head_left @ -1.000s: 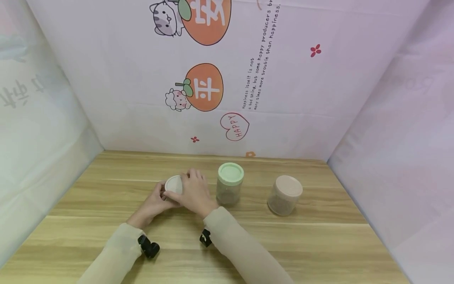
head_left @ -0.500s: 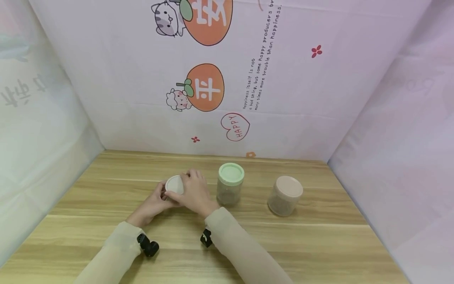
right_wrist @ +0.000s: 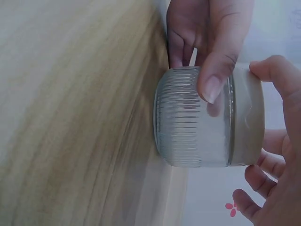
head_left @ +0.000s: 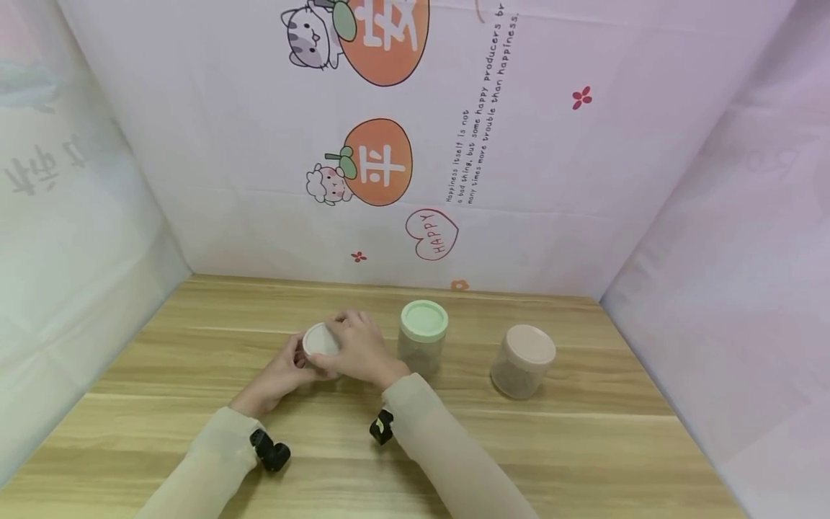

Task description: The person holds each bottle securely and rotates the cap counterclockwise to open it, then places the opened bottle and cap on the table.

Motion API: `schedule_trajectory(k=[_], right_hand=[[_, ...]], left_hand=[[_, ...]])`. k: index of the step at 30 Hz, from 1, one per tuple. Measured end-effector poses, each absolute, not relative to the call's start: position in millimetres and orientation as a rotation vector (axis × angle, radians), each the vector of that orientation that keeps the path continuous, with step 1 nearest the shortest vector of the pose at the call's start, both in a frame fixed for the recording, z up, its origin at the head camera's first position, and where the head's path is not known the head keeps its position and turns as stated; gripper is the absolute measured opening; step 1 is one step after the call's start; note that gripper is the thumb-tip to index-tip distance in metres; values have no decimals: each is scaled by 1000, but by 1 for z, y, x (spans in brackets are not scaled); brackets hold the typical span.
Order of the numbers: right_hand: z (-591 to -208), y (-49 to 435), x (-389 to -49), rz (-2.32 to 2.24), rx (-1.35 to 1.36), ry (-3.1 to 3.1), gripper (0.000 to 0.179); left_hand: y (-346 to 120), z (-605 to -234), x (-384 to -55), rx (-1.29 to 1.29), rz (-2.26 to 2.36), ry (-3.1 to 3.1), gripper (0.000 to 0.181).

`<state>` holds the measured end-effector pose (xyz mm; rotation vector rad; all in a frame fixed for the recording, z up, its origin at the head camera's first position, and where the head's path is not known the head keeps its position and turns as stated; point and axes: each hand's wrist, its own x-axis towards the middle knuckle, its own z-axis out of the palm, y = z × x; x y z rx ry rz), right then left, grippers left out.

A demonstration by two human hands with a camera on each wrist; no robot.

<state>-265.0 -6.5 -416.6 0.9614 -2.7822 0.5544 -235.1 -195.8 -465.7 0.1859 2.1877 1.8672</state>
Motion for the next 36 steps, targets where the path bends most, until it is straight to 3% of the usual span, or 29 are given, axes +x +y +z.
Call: schedule_trajectory(k=[9, 16, 28, 36], right_hand=[[-415, -3, -268, 652, 1031, -2809, 68], [-419, -1, -267, 803, 1080, -2790, 77], [-421, -2, -266, 739, 1162, -2779, 75], [-418, -10, -256, 711, 1007, -2761, 75]], left_hand=[[-198, -467, -237, 178, 1876, 2174, 99], [-197, -464, -236, 211, 1882, 2170, 98], [-198, -463, -235, 198, 1882, 2168, 97], [-196, -464, -237, 190, 1871, 2230, 90]])
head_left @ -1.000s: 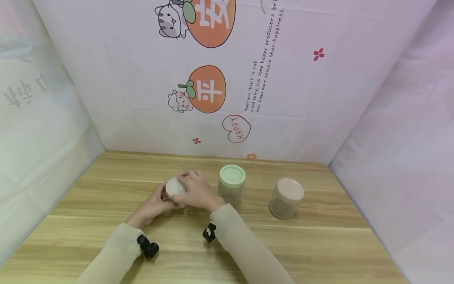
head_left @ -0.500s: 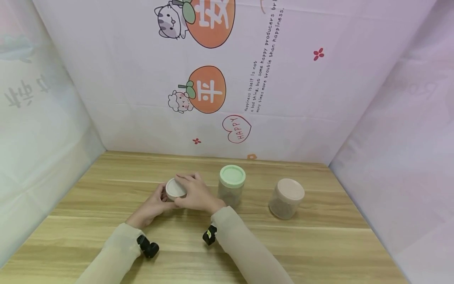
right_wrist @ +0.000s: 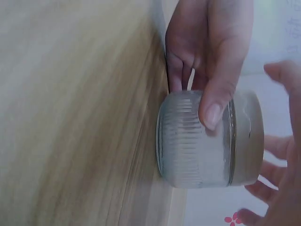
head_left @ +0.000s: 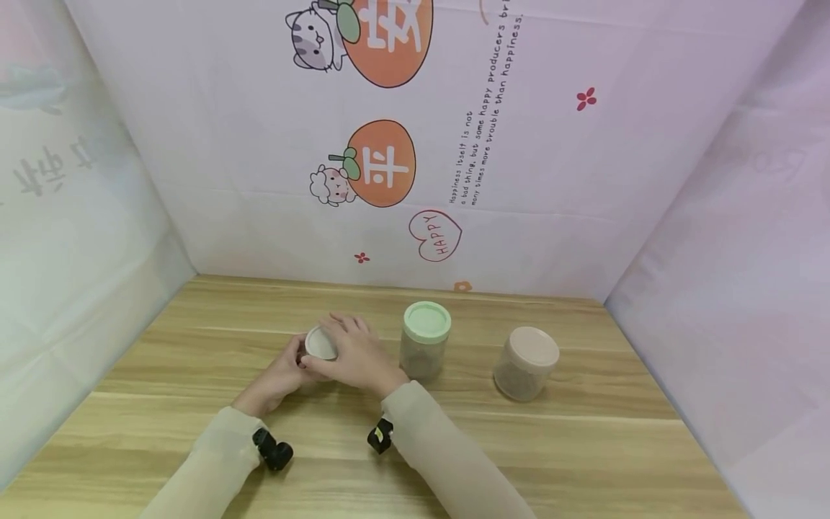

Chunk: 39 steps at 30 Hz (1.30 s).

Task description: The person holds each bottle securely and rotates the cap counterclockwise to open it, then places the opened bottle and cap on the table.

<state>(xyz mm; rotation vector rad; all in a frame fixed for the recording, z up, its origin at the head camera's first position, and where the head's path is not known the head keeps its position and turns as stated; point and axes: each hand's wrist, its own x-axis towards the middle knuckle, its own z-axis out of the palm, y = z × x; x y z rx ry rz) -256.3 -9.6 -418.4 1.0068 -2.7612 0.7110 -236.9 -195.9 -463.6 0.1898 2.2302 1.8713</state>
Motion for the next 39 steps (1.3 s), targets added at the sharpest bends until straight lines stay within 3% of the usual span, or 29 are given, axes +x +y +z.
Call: schedule_trajectory(k=[16, 39], right_hand=[[-419, -20, -244, 307, 641, -2747, 80], [-420, -11, -251, 425, 801, -2768, 65]], left_hand=[[-195, -467, -236, 137, 1837, 2263, 91], [-195, -464, -236, 147, 1869, 2212, 91]])
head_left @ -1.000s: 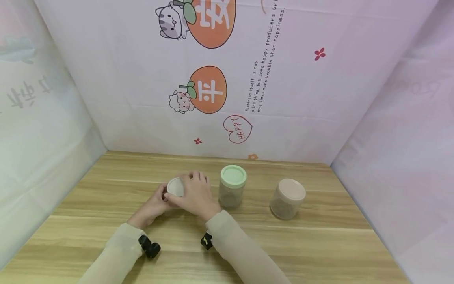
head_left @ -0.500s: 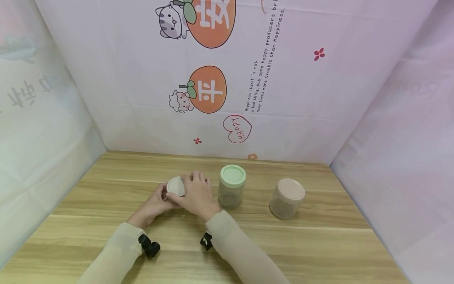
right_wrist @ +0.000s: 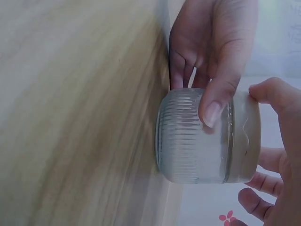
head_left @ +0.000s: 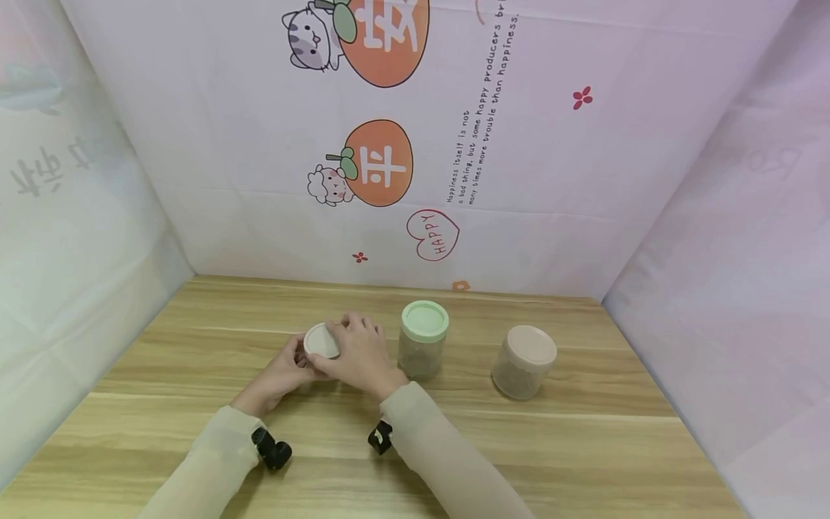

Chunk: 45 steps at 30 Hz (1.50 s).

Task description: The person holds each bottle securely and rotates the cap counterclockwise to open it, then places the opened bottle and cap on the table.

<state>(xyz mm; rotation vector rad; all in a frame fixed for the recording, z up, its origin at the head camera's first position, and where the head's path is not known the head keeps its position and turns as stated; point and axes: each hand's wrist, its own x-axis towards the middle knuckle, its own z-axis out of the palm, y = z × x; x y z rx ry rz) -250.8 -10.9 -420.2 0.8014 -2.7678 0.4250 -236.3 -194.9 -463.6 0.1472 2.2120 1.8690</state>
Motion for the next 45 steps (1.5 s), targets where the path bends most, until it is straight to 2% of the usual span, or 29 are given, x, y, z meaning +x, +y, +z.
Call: schedule_trajectory(k=[7, 23, 32, 39, 45], right_hand=[[-416, -7, -254, 535, 888, -2784, 60], [-413, 1, -258, 779, 1068, -2814, 74], [-414, 3, -260, 827, 1152, -2799, 72], [-415, 2, -259, 826, 1144, -2774, 67], [-411, -3, -254, 779, 1026, -2775, 66]], left_hand=[[-196, -464, -236, 170, 1872, 2191, 90], [-196, -462, -234, 191, 1864, 2194, 95], [-197, -462, -236, 190, 1861, 2189, 95], [-197, -463, -236, 184, 1852, 2204, 96], [-196, -462, -236, 165, 1846, 2226, 94]])
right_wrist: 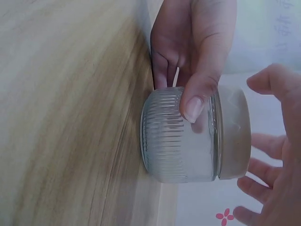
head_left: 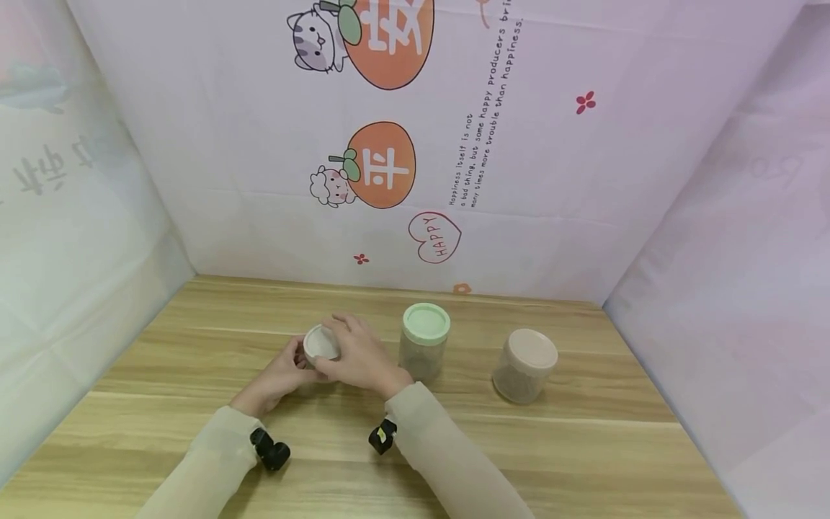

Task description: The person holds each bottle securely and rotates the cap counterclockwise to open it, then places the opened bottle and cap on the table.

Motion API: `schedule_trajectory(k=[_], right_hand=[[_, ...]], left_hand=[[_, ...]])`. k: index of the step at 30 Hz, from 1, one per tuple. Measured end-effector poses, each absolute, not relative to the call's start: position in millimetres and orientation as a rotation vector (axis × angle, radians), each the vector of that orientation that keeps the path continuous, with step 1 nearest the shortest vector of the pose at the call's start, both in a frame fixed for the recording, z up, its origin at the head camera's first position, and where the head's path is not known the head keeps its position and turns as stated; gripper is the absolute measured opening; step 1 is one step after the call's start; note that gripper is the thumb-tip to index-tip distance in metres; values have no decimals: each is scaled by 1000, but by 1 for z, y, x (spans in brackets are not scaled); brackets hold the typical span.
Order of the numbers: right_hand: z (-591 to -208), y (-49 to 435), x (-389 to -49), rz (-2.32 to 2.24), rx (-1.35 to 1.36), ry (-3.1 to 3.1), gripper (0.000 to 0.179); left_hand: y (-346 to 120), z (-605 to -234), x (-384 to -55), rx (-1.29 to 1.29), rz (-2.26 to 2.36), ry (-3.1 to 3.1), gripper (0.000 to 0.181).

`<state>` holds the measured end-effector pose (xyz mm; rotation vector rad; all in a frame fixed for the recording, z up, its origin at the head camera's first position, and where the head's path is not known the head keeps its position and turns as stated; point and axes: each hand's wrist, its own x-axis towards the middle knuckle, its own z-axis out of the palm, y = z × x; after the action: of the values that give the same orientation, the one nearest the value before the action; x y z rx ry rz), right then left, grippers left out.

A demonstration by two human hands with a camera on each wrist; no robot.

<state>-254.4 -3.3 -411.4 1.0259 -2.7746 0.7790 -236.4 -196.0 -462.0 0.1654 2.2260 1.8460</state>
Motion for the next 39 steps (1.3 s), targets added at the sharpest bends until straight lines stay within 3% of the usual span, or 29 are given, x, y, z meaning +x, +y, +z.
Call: schedule_trajectory(k=[21, 39], right_hand=[[-413, -16, -240, 300, 676, -2712, 79], [-409, -11, -244, 339, 825, -2798, 71]], left_hand=[[-193, -461, -234, 133, 1815, 2268, 92], [-196, -463, -236, 141, 1862, 2220, 91]])
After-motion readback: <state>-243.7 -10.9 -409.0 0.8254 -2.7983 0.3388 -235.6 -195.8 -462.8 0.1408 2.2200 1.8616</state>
